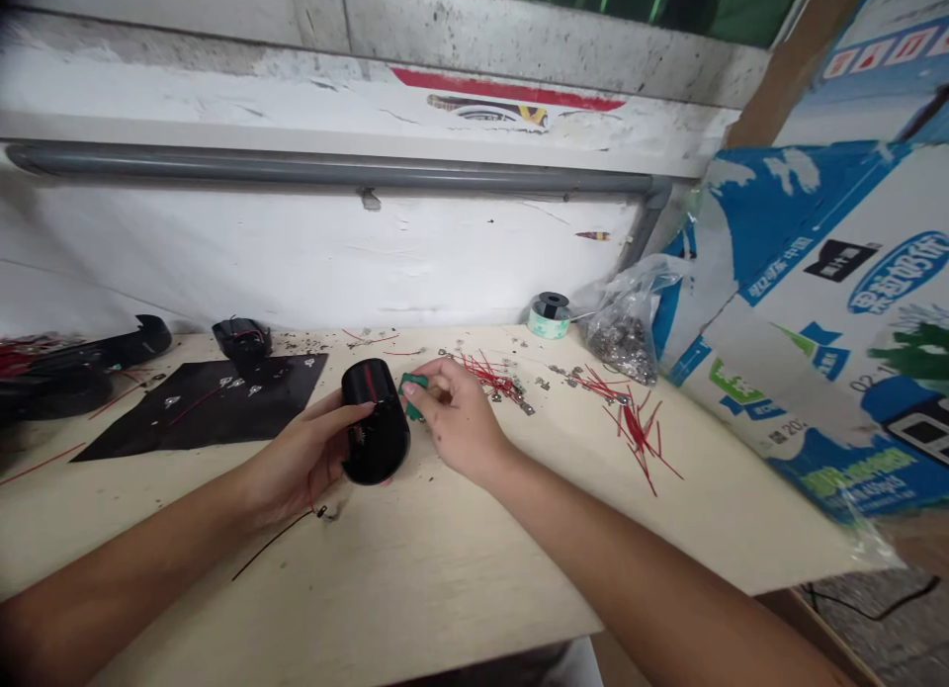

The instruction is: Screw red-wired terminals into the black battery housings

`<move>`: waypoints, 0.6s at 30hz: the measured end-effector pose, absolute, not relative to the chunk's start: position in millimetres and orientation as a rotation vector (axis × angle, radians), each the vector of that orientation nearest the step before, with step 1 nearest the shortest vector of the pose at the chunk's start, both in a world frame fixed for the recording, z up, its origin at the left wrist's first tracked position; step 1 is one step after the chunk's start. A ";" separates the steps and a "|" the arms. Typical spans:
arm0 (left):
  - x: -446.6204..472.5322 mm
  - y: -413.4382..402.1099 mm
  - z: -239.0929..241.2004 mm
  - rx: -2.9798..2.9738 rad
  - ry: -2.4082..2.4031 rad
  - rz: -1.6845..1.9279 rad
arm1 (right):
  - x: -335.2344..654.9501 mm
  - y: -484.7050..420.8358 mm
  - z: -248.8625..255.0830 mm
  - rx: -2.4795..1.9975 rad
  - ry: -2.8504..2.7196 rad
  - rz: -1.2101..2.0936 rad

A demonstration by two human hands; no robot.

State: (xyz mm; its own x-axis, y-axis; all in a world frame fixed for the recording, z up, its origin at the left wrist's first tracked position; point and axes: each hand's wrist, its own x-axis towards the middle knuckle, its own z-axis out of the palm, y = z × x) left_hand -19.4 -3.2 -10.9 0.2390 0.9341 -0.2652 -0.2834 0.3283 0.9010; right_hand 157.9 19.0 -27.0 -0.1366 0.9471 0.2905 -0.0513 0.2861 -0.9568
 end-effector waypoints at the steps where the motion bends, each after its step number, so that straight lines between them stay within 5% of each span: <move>1: -19.0 -3.5 -10.5 0.847 0.971 0.991 | 158.2 19.2 -26.0 -0.909 -1.428 1.102; 18: -22.0 -3.0 -19.1 1.043 0.935 0.916 | 155.2 18.0 -32.3 -0.846 -1.509 1.165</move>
State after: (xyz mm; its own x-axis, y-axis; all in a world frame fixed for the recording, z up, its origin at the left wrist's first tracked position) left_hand -22.0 -3.0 -19.1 0.3259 0.9283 -0.1792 -0.1604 0.2411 0.9571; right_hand 155.2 18.0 -32.3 -0.2468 0.9242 0.2914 -0.0482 0.2887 -0.9562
